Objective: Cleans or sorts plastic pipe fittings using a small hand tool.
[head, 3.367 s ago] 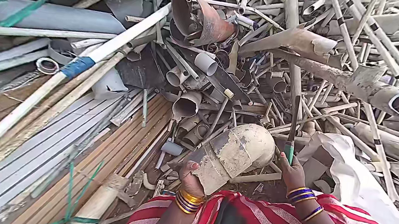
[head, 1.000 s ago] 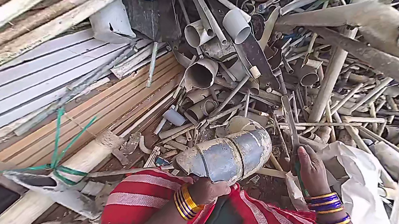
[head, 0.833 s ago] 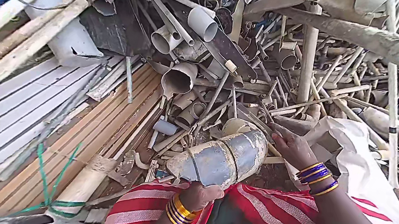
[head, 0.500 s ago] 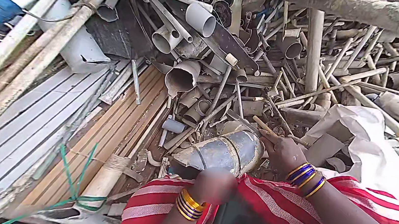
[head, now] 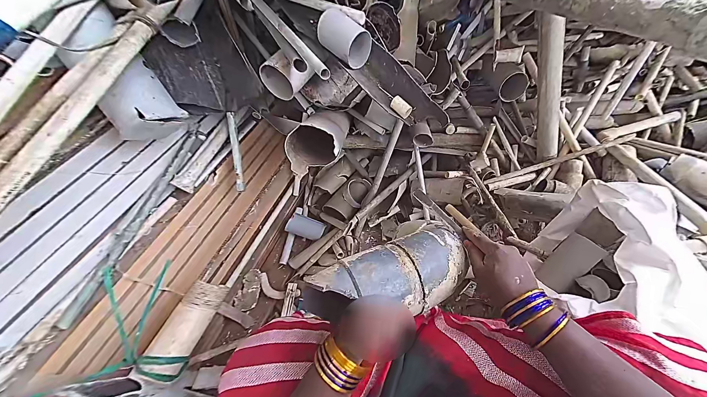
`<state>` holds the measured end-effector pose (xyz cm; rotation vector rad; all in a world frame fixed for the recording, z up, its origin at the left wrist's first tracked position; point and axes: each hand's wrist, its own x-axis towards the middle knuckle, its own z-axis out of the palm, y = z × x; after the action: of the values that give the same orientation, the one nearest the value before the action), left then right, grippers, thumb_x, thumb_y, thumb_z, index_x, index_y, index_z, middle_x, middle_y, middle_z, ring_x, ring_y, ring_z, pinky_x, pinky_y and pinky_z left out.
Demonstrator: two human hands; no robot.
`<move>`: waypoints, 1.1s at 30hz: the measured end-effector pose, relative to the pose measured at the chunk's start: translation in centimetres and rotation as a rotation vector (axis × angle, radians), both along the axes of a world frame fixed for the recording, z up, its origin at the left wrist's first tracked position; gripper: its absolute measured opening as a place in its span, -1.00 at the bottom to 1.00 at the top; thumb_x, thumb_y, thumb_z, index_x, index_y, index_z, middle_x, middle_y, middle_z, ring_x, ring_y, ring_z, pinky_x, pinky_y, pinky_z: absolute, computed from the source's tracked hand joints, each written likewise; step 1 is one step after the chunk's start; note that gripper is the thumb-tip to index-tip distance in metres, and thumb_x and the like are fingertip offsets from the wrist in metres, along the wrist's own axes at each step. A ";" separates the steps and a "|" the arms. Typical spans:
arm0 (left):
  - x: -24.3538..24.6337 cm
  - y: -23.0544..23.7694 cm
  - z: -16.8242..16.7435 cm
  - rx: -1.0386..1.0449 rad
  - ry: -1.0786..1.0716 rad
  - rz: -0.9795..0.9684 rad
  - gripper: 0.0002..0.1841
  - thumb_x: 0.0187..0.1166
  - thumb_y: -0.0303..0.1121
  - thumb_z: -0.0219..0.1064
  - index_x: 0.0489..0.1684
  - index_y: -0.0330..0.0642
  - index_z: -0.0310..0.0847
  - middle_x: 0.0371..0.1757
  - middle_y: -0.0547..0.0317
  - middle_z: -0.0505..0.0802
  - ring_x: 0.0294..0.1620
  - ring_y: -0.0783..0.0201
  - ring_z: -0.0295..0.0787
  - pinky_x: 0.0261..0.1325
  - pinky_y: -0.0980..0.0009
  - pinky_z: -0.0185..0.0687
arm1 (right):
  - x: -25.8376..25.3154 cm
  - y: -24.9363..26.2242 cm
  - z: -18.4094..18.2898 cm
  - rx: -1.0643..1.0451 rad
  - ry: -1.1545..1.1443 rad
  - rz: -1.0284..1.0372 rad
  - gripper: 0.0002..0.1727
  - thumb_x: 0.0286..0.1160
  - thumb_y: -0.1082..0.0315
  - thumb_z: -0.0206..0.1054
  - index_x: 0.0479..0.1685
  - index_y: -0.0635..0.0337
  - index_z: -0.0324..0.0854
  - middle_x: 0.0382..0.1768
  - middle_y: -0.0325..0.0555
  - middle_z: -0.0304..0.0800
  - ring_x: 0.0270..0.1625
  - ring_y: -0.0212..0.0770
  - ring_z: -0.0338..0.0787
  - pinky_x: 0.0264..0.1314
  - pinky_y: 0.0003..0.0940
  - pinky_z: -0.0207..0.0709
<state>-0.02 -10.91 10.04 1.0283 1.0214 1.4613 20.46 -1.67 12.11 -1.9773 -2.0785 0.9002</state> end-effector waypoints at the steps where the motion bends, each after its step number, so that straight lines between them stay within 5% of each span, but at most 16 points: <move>1: -0.1 0.1 -0.1 0.010 -0.009 0.002 -0.53 -0.18 -0.78 0.23 -0.38 0.00 0.78 -0.32 0.50 0.94 -0.19 0.66 0.85 0.03 0.60 0.76 | -0.1 -0.4 0.3 0.024 0.008 0.008 -0.48 0.91 0.04 -0.12 0.72 -0.17 0.44 0.19 0.21 0.83 0.24 0.24 0.81 0.28 0.25 0.53; 7: 0.7 -0.1 -0.4 -0.037 0.064 -0.033 -0.58 -0.14 -0.78 0.26 -0.39 -0.04 0.77 -0.35 0.52 0.92 -0.19 0.68 0.83 0.04 0.62 0.74 | 0.1 0.3 -0.4 -0.040 -0.020 0.005 -0.48 0.92 0.05 -0.13 0.73 -0.14 0.43 0.30 0.20 0.79 0.36 0.24 0.75 0.36 0.28 0.49; 12: 0.6 0.0 -0.5 -0.065 0.101 -0.047 -0.60 -0.11 -0.75 0.25 -0.43 -0.01 0.75 -0.37 0.55 0.90 -0.22 0.70 0.82 0.00 0.63 0.74 | -0.7 -1.2 -0.3 0.055 0.032 0.024 -0.48 0.90 0.05 -0.10 0.70 -0.13 0.48 0.15 0.23 0.85 0.22 0.29 0.81 0.22 0.30 0.55; 15: 0.9 -0.2 -0.7 -0.076 0.126 -0.062 -0.62 -0.12 -0.74 0.25 -0.44 -0.03 0.74 -0.39 0.54 0.89 -0.23 0.70 0.81 0.00 0.64 0.73 | -0.2 -0.2 -0.5 -0.043 -0.014 0.006 -0.49 0.92 0.06 -0.12 0.71 -0.15 0.44 0.30 0.19 0.78 0.35 0.24 0.76 0.33 0.27 0.51; 28: 1.7 -0.2 -1.0 -0.117 0.133 0.045 -0.60 -0.15 -0.71 0.21 -0.40 0.01 0.68 -0.41 0.64 0.87 -0.26 0.75 0.79 -0.06 0.69 0.72 | -0.5 -0.7 -0.3 -0.115 0.017 0.067 -0.45 0.93 0.03 -0.20 0.81 -0.20 0.29 0.39 0.12 0.74 0.41 0.18 0.73 0.41 0.23 0.51; 33: 2.9 -0.1 -0.5 -0.261 0.093 0.089 -0.67 0.11 -0.74 0.11 -0.47 0.04 0.53 -0.55 0.64 0.79 -0.44 0.71 0.74 -0.21 0.63 0.72 | -0.3 -0.5 -0.8 -0.156 0.094 0.072 -0.49 0.92 0.12 -0.13 0.71 -0.02 0.42 0.42 0.17 0.71 0.46 0.20 0.69 0.43 0.31 0.48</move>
<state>2.89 -11.04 9.54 0.8776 1.3010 1.3186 20.16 -2.18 11.33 -1.9009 -2.0975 1.1791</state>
